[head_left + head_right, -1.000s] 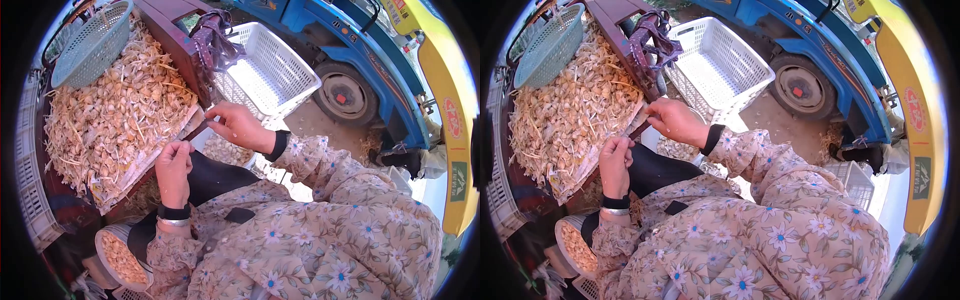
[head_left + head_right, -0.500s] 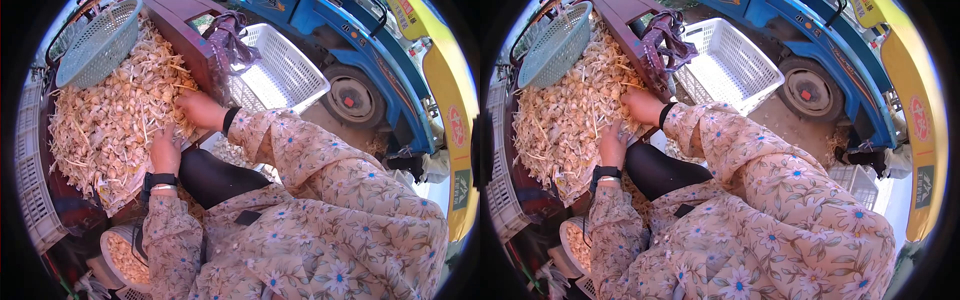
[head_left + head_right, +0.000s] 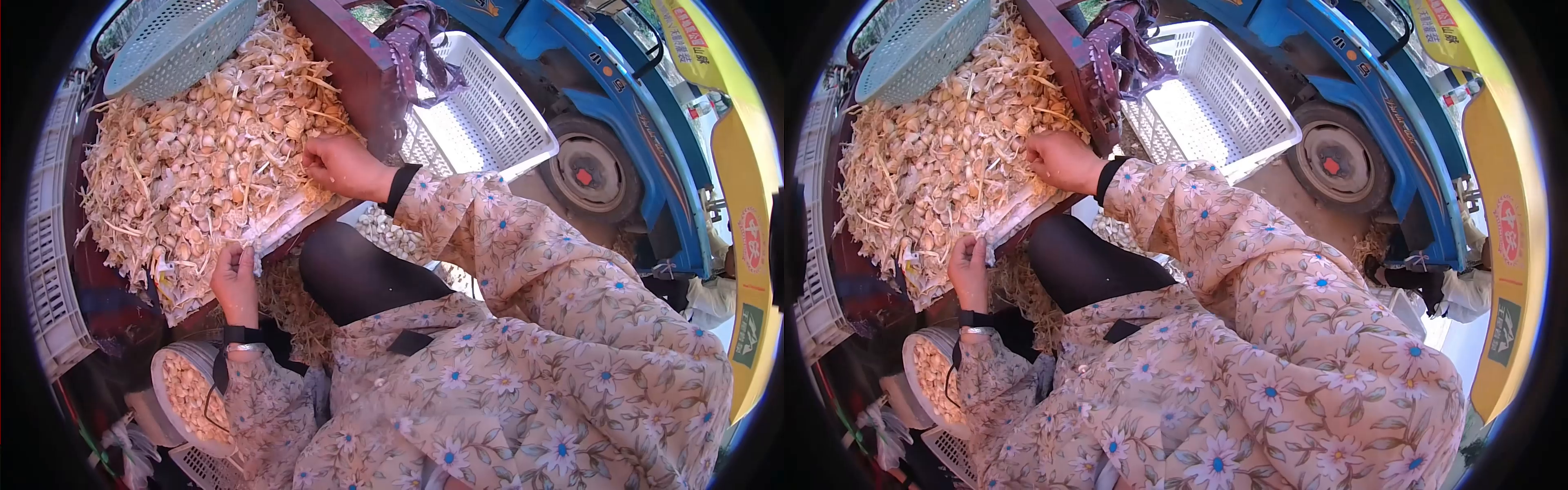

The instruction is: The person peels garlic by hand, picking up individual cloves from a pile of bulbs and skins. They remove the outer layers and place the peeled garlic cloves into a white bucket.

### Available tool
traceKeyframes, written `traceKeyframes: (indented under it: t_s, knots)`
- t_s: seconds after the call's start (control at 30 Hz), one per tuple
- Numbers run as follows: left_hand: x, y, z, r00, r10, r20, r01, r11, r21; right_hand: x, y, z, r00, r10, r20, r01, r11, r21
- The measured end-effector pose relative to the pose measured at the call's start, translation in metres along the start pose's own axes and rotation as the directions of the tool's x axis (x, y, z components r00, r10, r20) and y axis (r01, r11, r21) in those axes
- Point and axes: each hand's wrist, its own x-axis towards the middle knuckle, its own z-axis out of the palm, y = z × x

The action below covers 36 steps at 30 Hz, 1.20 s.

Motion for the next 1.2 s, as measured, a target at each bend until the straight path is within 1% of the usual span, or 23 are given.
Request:
traceKeyframes:
  t_s: [0.07, 0.1, 0.2, 0.23, 0.27, 0.33, 0.37, 0.43, 0.5, 0.53, 0.6, 0.63, 0.73, 0.77, 0.8, 0.87, 0.9, 1.0, 1.1, 1.2]
  knots:
    - [-0.003, -0.007, -0.005, 0.993, 0.046, 0.106, -0.055, 0.996, 0.077, 0.0, 0.001, 0.004, 1.0, -0.015, 0.005, 0.016, 0.997, -0.072]
    - [-0.003, -0.007, -0.006, 0.984, 0.07, 0.162, -0.089, 0.99, 0.112, -0.001, 0.0, 0.003, 1.0, 0.004, 0.013, -0.003, 0.994, -0.11]
    - [0.001, 0.011, -0.003, 0.989, 0.027, 0.147, -0.049, 0.988, 0.147, -0.005, -0.006, 0.001, 0.996, 0.084, 0.018, -0.077, 0.968, -0.237]
    - [0.006, 0.021, 0.004, 0.993, 0.083, 0.085, -0.097, 0.981, 0.167, -0.008, -0.008, 0.002, 0.992, 0.124, 0.006, -0.117, 0.951, -0.287]
    - [0.013, 0.033, 0.012, 0.979, 0.179, 0.097, -0.199, 0.943, 0.267, -0.01, -0.01, 0.003, 0.987, 0.163, -0.007, -0.156, 0.929, -0.337]
    - [0.026, 0.056, 0.03, 0.923, 0.358, 0.141, -0.382, 0.809, 0.446, -0.012, -0.016, 0.007, 0.989, 0.136, 0.063, -0.109, 0.94, -0.322]
    - [0.033, 0.062, 0.038, 0.921, 0.342, 0.185, -0.388, 0.783, 0.485, -0.013, -0.018, 0.009, 0.987, 0.124, 0.1, -0.087, 0.946, -0.313]
    - [0.042, 0.066, 0.053, 0.917, 0.297, 0.265, -0.398, 0.727, 0.56, -0.012, -0.021, 0.018, 0.99, 0.13, 0.06, -0.106, 0.947, -0.304]
    - [0.045, 0.06, 0.052, 0.922, 0.284, 0.264, -0.384, 0.758, 0.528, -0.01, -0.018, 0.028, 0.994, 0.109, 0.023, -0.097, 0.952, -0.291]
    - [0.047, 0.055, 0.048, 0.926, 0.274, 0.261, -0.374, 0.771, 0.516, -0.01, -0.015, 0.034, 0.997, 0.074, 0.033, -0.062, 0.963, -0.263]
    - [0.044, 0.035, 0.034, 0.928, 0.316, 0.2, -0.373, 0.798, 0.474, -0.01, -0.012, 0.044, 0.999, 0.005, 0.054, 0.006, 0.979, -0.204]
    - [0.042, 0.026, 0.025, 0.928, 0.335, 0.165, -0.373, 0.81, 0.452, -0.009, -0.016, 0.044, 0.999, 0.008, 0.051, 0.001, 0.984, -0.18]
    - [0.036, 0.008, -0.001, 0.945, 0.292, 0.15, -0.328, 0.841, 0.43, -0.011, -0.025, 0.05, 0.999, 0.005, 0.051, 0.001, 0.994, -0.111]
    - [0.033, 0.006, -0.007, 0.94, 0.323, 0.112, -0.338, 0.828, 0.448, -0.009, -0.026, 0.053, 0.999, -0.011, 0.051, 0.016, 0.996, -0.09]
    - [0.029, 0.003, -0.012, 0.955, 0.28, 0.097, -0.294, 0.86, 0.417, -0.007, -0.027, 0.056, 0.998, -0.028, 0.048, 0.031, 0.997, -0.069]
    - [0.024, -0.001, -0.021, 0.979, 0.191, 0.064, -0.202, 0.915, 0.349, -0.004, -0.028, 0.058, 0.998, -0.015, 0.058, 0.015, 1.0, 0.007]
    - [0.019, 0.004, -0.025, 0.983, 0.168, 0.069, -0.182, 0.911, 0.369, -0.004, -0.028, 0.058, 0.998, -0.006, 0.062, 0.003, 0.999, 0.043]
    - [0.01, 0.003, -0.029, 0.995, 0.092, 0.044, -0.101, 0.964, 0.246, -0.001, -0.03, 0.057, 0.997, -0.033, 0.074, 0.025, 0.994, 0.105]
    - [0.005, 0.0, -0.035, 0.967, 0.249, 0.062, -0.256, 0.92, 0.297, 0.0, -0.035, 0.058, 0.995, -0.055, 0.081, 0.043, 0.989, 0.144]
    - [0.002, 0.009, -0.035, 0.98, 0.2, -0.012, -0.189, 0.941, 0.28, 0.003, -0.034, 0.065, 0.989, -0.112, 0.093, 0.096, 0.982, 0.163]
